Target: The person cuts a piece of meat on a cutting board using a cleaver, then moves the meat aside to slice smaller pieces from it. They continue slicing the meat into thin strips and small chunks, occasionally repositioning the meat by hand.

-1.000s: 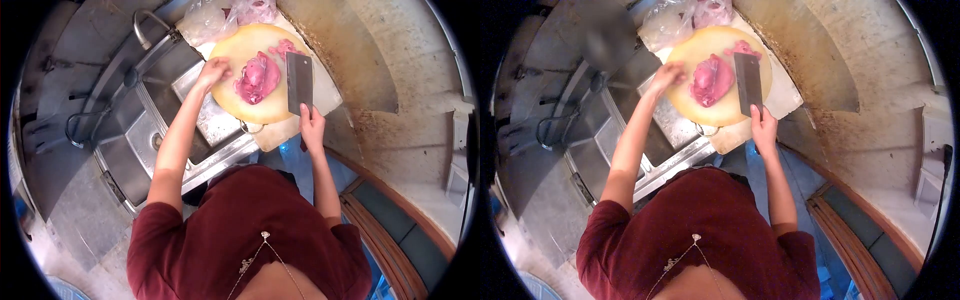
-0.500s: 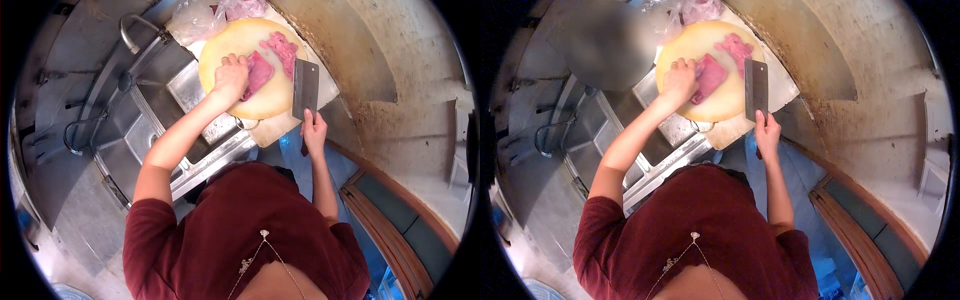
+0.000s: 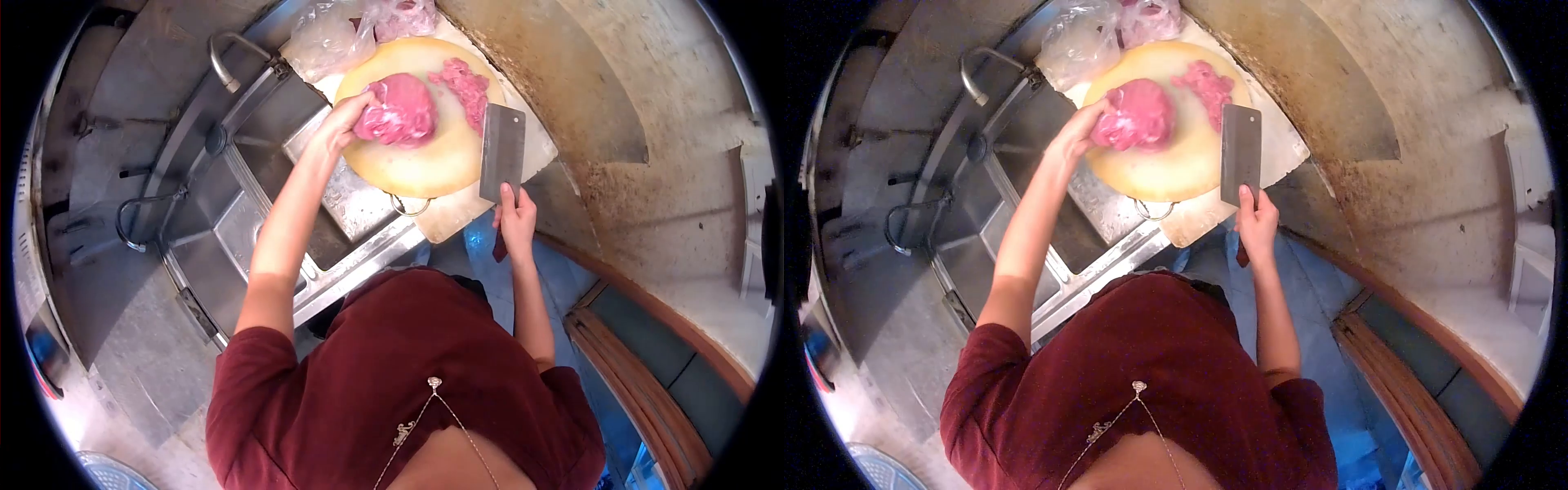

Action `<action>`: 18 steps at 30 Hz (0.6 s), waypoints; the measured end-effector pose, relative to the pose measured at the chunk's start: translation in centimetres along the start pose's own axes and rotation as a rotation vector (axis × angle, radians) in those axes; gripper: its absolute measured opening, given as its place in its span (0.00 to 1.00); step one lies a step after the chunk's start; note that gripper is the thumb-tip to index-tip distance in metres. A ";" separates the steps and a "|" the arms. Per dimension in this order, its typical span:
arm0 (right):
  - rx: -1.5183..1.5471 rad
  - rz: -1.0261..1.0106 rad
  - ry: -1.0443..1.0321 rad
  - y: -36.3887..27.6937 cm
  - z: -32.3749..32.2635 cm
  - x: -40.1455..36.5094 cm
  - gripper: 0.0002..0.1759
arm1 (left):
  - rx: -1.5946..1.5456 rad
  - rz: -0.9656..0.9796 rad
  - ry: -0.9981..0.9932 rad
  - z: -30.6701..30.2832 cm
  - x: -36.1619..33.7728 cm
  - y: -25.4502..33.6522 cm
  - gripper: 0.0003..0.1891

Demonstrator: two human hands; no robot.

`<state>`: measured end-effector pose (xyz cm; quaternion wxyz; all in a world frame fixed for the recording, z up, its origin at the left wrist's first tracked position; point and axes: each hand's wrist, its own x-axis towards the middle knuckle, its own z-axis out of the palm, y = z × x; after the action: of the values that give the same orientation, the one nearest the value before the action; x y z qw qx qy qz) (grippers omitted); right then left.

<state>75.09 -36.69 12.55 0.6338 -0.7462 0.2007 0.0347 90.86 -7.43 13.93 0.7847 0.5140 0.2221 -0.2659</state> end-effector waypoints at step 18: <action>-0.650 -0.327 -0.326 -3.3 8.1 1.8 0.16 | 1.150 1.017 0.436 -1.3 -3.0 -8.3 0.21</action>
<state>79.49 -29.02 13.53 0.3851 -0.9148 -0.0455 0.1129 83.15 -8.39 9.63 0.3606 0.9171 -0.0631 0.1582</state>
